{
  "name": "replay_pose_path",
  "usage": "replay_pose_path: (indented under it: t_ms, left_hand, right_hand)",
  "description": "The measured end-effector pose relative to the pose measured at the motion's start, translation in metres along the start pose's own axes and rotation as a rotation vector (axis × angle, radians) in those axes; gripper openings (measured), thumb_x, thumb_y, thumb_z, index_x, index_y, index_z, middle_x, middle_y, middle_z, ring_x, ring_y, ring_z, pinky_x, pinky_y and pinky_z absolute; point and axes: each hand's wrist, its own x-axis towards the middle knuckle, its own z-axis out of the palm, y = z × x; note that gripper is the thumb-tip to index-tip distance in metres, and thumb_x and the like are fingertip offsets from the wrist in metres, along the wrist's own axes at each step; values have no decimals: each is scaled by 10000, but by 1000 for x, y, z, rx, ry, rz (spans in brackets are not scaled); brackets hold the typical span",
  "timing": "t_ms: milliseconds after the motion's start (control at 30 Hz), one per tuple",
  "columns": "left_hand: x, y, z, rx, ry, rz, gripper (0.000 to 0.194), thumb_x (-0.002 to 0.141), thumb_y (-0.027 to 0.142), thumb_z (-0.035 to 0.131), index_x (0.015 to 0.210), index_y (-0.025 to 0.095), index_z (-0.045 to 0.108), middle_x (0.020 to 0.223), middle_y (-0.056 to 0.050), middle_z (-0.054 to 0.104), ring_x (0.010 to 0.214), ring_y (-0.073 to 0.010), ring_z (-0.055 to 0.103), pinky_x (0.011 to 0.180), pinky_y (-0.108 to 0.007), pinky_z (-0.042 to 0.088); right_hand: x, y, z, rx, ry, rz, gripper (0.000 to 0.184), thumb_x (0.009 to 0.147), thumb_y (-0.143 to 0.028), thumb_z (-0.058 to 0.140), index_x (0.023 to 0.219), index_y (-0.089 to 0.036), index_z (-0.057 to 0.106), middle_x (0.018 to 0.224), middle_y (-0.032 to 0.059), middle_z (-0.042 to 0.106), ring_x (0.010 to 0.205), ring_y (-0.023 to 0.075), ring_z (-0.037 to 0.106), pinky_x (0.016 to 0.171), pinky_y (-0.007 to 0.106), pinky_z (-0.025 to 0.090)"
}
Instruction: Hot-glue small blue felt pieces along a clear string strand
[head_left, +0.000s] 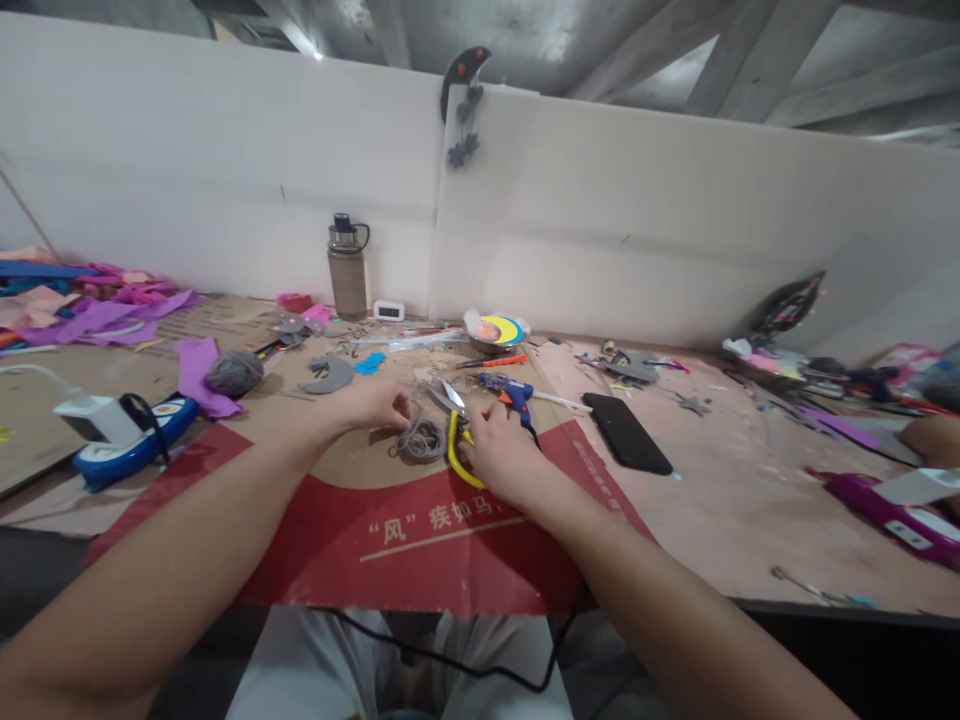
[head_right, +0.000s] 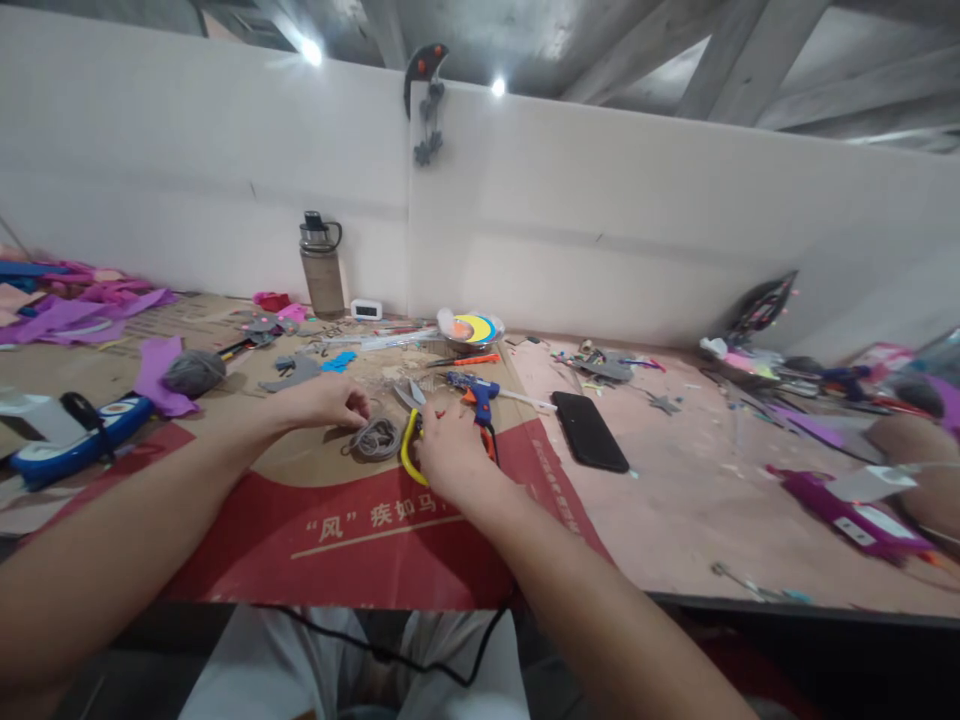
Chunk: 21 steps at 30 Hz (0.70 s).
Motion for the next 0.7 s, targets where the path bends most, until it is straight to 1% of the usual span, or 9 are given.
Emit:
replay_pose_path:
  t_ms: [67,167,233,300,400,433,567,633,700]
  left_hand:
    - [2,0,4,9,7,24,132,663,248,577,690,184,689,603,4,634,578,-128,531,538,-232,337]
    - [2,1,5,25,10,18,147,675,249,547,652,178,673,553,11,593,541,-121,493,528,-238,324]
    - [1,3,1,15,10,-14,162,682,257,549,670,173,687,566,6,604,551,-123,498,533,-239,327]
    - [-2,5,-5,-29,25,-42,170,686,267,568,705,164,703,604,-3,629,579,-126,513,549,-237,337]
    - [-7,6,-16,-127,79,-17,185,696,314,623,733,154,708,651,-12,647,608,-121,514,582,-232,361]
    - [-9,5,-19,-156,83,-13,183,704,316,625,746,158,707,662,-10,646,607,-116,509,579,-230,362]
    - [-12,-3,-26,-243,77,-49,223,707,388,653,754,174,698,626,-1,620,545,-99,476,517,-226,331]
    - [-12,-7,-26,-286,41,-67,234,713,404,652,762,179,696,604,-3,615,540,-102,497,512,-223,335]
    - [-11,-7,-25,-327,6,-77,241,723,406,647,787,178,694,632,-14,638,561,-109,538,516,-220,350]
  right_hand:
    - [3,-1,4,61,19,81,428,856,-305,506,1242,-123,495,1175,245,534,1087,365,549,816,427,467]
    - [10,2,7,215,42,154,451,780,-284,565,1200,-128,515,1144,221,543,1058,341,565,842,422,468]
    - [12,8,6,329,88,156,522,726,-302,617,1205,-125,510,1126,211,547,1049,329,564,863,421,463]
    - [11,15,1,452,172,152,590,699,-307,641,1239,-122,488,1133,197,545,1062,306,554,891,411,457]
    - [4,29,-9,667,293,122,553,715,-278,616,1241,-162,491,1126,138,569,1038,251,560,909,395,460]
    - [1,34,-12,736,307,103,529,721,-284,612,1228,-177,502,1099,117,584,1008,238,572,898,395,470]
    - [-21,53,-19,927,243,55,528,710,-318,636,1204,-175,520,1017,97,602,911,216,608,840,383,511]
    - [-36,60,-19,968,148,-53,493,724,-295,627,1196,-199,527,1057,95,609,930,202,621,860,368,517]
    - [-51,63,-20,932,36,-155,442,726,-249,620,1162,-227,556,1101,84,618,961,193,626,892,357,513]
